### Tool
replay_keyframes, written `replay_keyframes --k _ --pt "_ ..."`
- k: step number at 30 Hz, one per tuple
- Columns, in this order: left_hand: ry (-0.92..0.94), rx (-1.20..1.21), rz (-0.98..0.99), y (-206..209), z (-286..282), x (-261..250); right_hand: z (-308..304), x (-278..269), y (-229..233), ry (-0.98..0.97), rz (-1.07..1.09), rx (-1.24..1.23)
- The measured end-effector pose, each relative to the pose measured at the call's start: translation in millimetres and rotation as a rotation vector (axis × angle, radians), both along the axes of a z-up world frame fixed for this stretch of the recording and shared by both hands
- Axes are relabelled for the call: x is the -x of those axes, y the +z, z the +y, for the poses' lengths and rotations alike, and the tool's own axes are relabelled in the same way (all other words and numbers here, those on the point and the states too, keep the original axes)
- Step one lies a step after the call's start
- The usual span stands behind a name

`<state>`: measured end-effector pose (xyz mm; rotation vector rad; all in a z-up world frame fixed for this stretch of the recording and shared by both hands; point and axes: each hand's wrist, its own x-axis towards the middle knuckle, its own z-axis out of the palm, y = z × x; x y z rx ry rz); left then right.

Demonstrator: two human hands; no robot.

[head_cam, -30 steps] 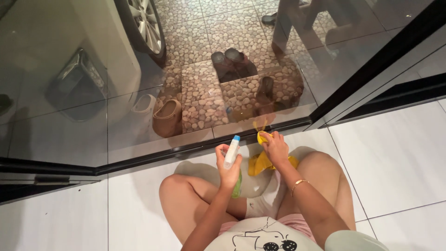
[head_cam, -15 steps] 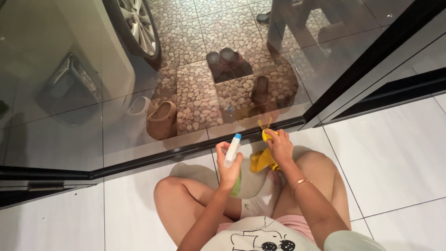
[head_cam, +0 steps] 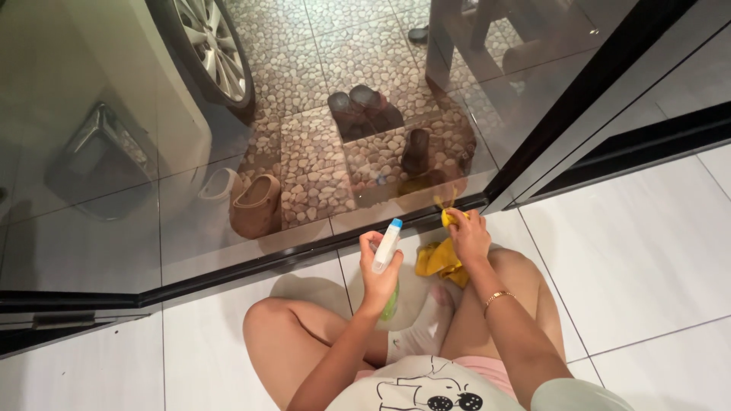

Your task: Cleaning a glass sliding door using a spray bottle and a yellow cloth while sitting on the floor.

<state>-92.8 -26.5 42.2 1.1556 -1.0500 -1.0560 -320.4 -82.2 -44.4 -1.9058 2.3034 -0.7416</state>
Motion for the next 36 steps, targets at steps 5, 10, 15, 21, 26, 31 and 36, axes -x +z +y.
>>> replay_keyframes --k 5,10,15,21,26,31,36 --pt "-0.009 0.002 -0.009 9.9 -0.6 3.2 -0.1 15.2 1.3 -0.066 -0.023 0.018" --pt "-0.016 0.001 -0.009 11.8 1.1 3.9 -3.4 24.3 0.5 -0.114 -0.028 0.016" --pt "-0.014 -0.009 -0.01 16.6 6.9 -0.7 -17.4 32.8 10.4 -0.25 -0.238 -0.082" --pt "0.01 -0.029 0.007 26.4 13.7 -12.2 -20.2 30.5 49.4 -0.264 -0.672 0.281" --pt "0.019 -0.006 0.031 29.6 20.8 -24.1 -13.3 19.9 129.6 -0.108 -0.872 0.753" --pt "0.024 0.029 0.021 24.9 21.4 -29.0 -16.0 -4.9 208.7 0.079 -0.795 0.946" --pt "0.033 -0.014 0.036 31.8 17.5 -24.0 -42.5 -36.1 222.3 0.205 -0.641 1.002"
